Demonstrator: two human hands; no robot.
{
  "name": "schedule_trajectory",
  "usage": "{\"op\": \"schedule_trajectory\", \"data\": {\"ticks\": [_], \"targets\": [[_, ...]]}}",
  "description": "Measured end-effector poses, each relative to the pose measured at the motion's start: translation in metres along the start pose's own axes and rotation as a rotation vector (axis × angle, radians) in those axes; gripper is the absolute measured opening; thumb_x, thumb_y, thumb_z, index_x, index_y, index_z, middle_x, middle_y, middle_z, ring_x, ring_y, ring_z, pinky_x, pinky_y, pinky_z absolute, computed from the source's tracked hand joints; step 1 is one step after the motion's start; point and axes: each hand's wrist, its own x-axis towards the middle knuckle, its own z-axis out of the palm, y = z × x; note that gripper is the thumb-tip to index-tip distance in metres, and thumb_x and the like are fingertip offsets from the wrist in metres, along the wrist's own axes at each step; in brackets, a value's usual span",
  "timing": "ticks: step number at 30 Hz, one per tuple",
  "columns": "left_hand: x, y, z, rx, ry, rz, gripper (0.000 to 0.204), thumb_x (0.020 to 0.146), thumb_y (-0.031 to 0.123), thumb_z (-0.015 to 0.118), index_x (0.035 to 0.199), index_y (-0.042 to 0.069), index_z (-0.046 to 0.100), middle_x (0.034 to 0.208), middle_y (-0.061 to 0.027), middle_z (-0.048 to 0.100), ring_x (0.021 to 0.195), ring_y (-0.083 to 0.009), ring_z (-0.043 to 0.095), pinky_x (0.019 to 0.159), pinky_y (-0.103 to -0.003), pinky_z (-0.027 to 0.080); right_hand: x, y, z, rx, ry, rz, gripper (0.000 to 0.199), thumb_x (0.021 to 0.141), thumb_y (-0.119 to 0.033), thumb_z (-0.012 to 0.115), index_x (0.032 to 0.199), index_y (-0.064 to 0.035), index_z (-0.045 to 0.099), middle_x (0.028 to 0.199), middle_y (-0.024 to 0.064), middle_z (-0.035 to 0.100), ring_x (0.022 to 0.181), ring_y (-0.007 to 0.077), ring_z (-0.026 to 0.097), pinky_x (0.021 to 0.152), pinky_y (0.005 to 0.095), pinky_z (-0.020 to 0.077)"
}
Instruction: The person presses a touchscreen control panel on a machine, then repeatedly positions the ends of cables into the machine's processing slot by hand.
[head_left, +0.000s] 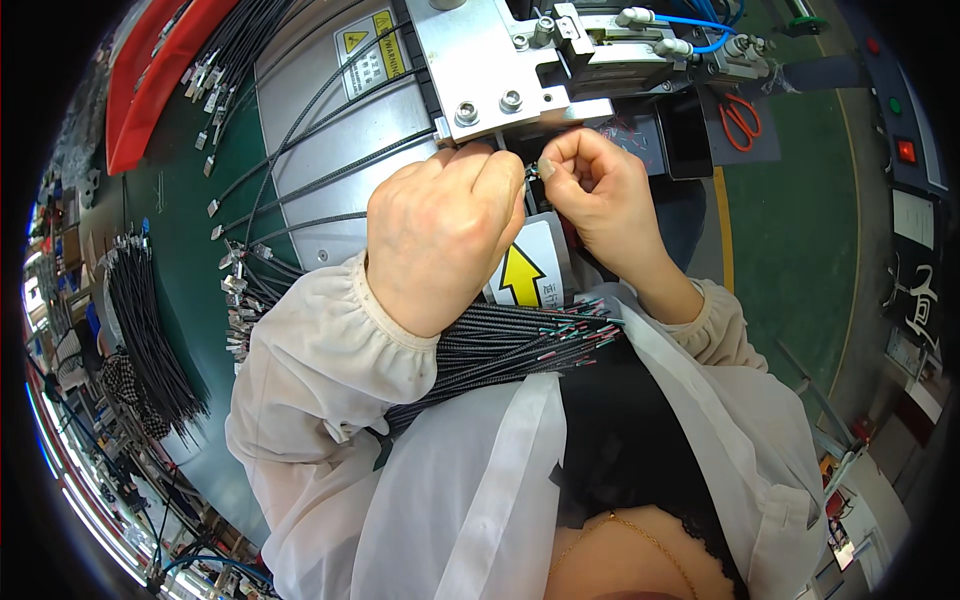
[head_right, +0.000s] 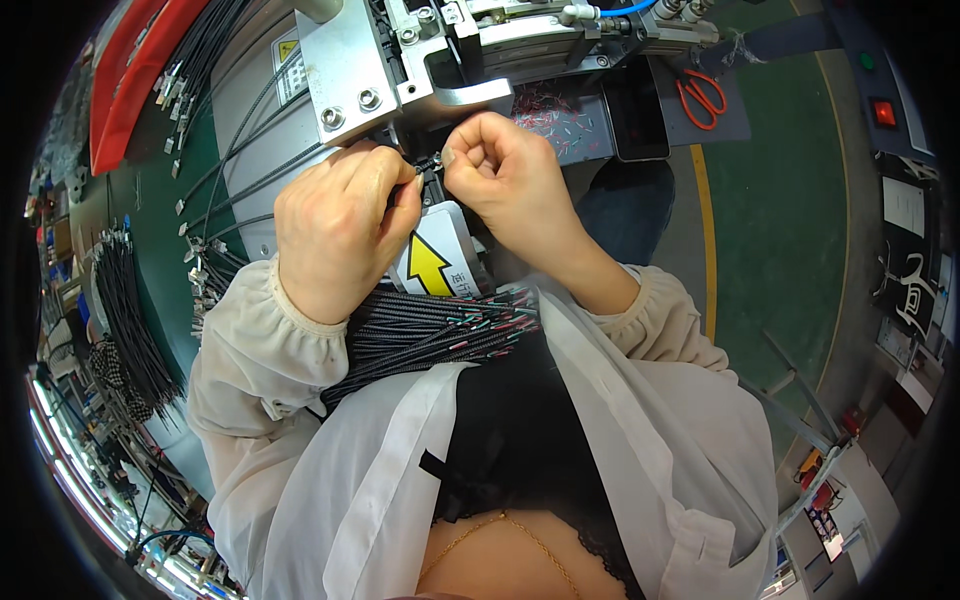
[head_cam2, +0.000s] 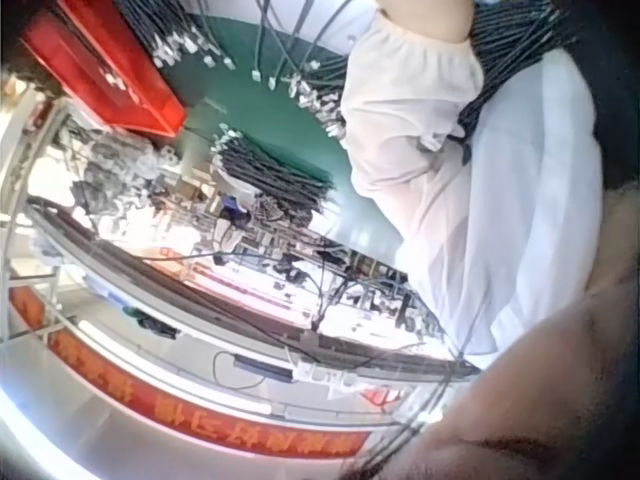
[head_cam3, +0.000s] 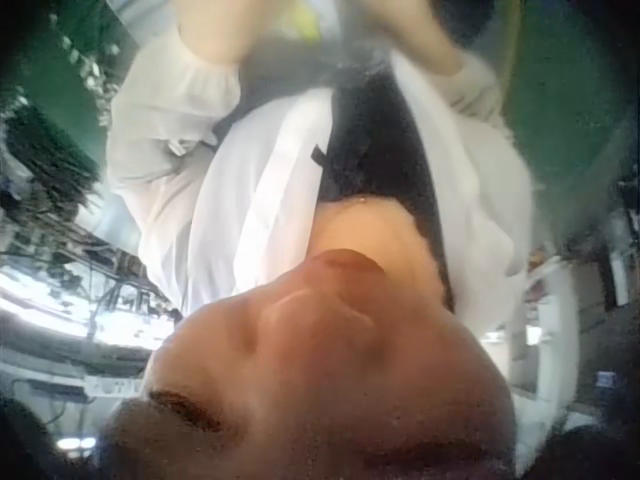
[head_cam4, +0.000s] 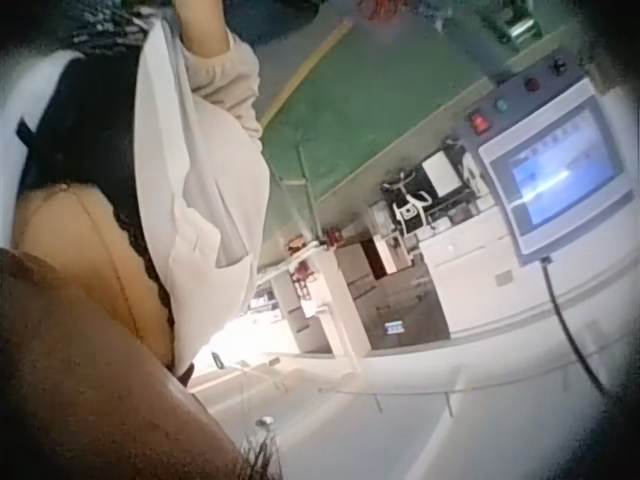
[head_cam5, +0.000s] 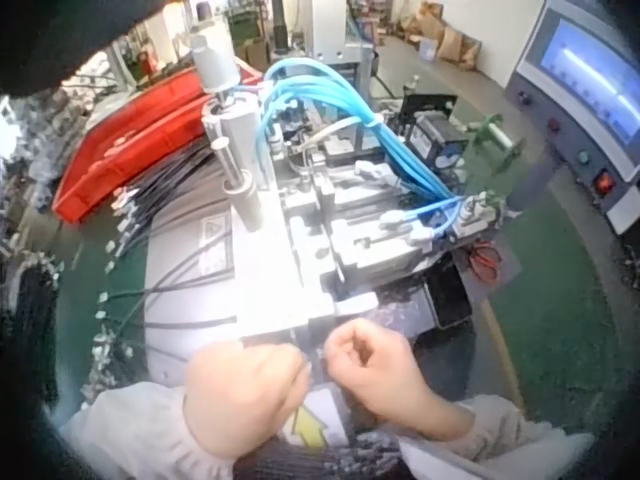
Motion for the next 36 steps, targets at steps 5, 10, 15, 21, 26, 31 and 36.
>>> {"op": "schedule_trajectory", "data": {"ticks": [5, 10, 15, 21, 26, 31, 36], "targets": [[-0.004, -0.002, -0.005, 0.001, -0.055, -0.001, 0.013, 0.071, 0.005, 0.071, 0.079, 0.008, 0.061, 0.068, -0.0059, 0.058, 0.062, -0.0237, 0.059, 0.056, -0.033, 0.046, -0.001, 0.001, 0.000, 0.106, -0.015, 0.031, 0.003, 0.086, -0.002, 0.059, 0.083, -0.0008, 0.058, 0.067, -0.0065, 0.053, 0.058, -0.0014, 0.041, 0.050, 0.0161, 0.0331], [-0.015, -0.029, -0.028, -0.016, -0.136, 0.159, 0.023, 0.068, 0.002, 0.068, 0.090, 0.006, 0.065, 0.079, -0.0064, 0.057, 0.069, -0.0228, 0.060, 0.059, -0.033, 0.048, 0.000, 0.009, -0.002, 0.135, -0.025, 0.031, 0.003, 0.086, -0.003, 0.060, 0.084, -0.0004, 0.059, 0.068, -0.0059, 0.054, 0.058, -0.0014, 0.042, 0.050, 0.0160, 0.0336], [-0.031, -0.042, -0.020, 0.015, -0.113, 0.251, 0.026, 0.069, 0.004, 0.065, 0.095, 0.005, 0.067, 0.084, -0.0058, 0.059, 0.070, -0.0216, 0.059, 0.060, -0.031, 0.047, -0.003, 0.005, 0.001, 0.126, 0.005, 0.002, 0.009, 0.087, -0.008, 0.064, 0.084, -0.0004, 0.061, 0.067, -0.0062, 0.053, 0.057, -0.0014, 0.040, 0.050, 0.0162, 0.0329], [-0.024, -0.013, -0.033, 0.031, -0.145, 0.144, 0.029, 0.066, 0.005, 0.072, 0.095, 0.008, 0.069, 0.087, -0.0062, 0.058, 0.078, -0.0231, 0.055, 0.069, -0.034, 0.044, -0.002, 0.018, -0.003, 0.081, 0.087, -0.041, 0.013, 0.088, -0.013, 0.065, 0.084, -0.0008, 0.062, 0.059, -0.0075, 0.048, 0.053, -0.0017, 0.038, 0.048, 0.0186, 0.0297], [-0.014, 0.027, -0.023, -0.376, -0.457, 0.139, 0.022, 0.068, 0.009, 0.075, 0.089, 0.007, 0.070, 0.081, -0.0071, 0.055, 0.070, -0.0235, 0.054, 0.062, -0.033, 0.044, -0.002, 0.010, 0.001, 0.055, 0.041, -0.075, 0.014, 0.088, -0.013, 0.064, 0.083, -0.0005, 0.061, 0.058, -0.0071, 0.049, 0.053, -0.0009, 0.038, 0.047, 0.0194, 0.0308], [-0.009, 0.024, -0.017, -0.692, -0.383, -0.010, 0.008, 0.078, 0.003, 0.071, 0.085, 0.004, 0.068, 0.083, -0.0088, 0.060, 0.071, -0.0203, 0.060, 0.062, -0.029, 0.046, -0.007, -0.006, -0.012, 0.112, -0.041, -0.034, 0.009, 0.091, -0.008, 0.059, 0.095, -0.0007, 0.063, 0.075, -0.0022, 0.059, 0.066, 0.0021, 0.050, 0.059, 0.0178, 0.0405], [0.003, 0.008, -0.034, -1.070, -0.485, -0.733, 0.020, 0.096, 0.016, 0.055, 0.092, -0.001, 0.064, 0.066, 0.0004, 0.058, 0.057, -0.0030, 0.048, 0.052, -0.018, 0.038, -0.019, -0.026, -0.018, 0.307, -0.232, -0.177, 0.014, 0.086, -0.004, 0.063, 0.100, -0.0003, 0.066, 0.080, -0.0010, 0.063, 0.070, 0.0014, 0.055, 0.060, 0.0170, 0.0428]]}}
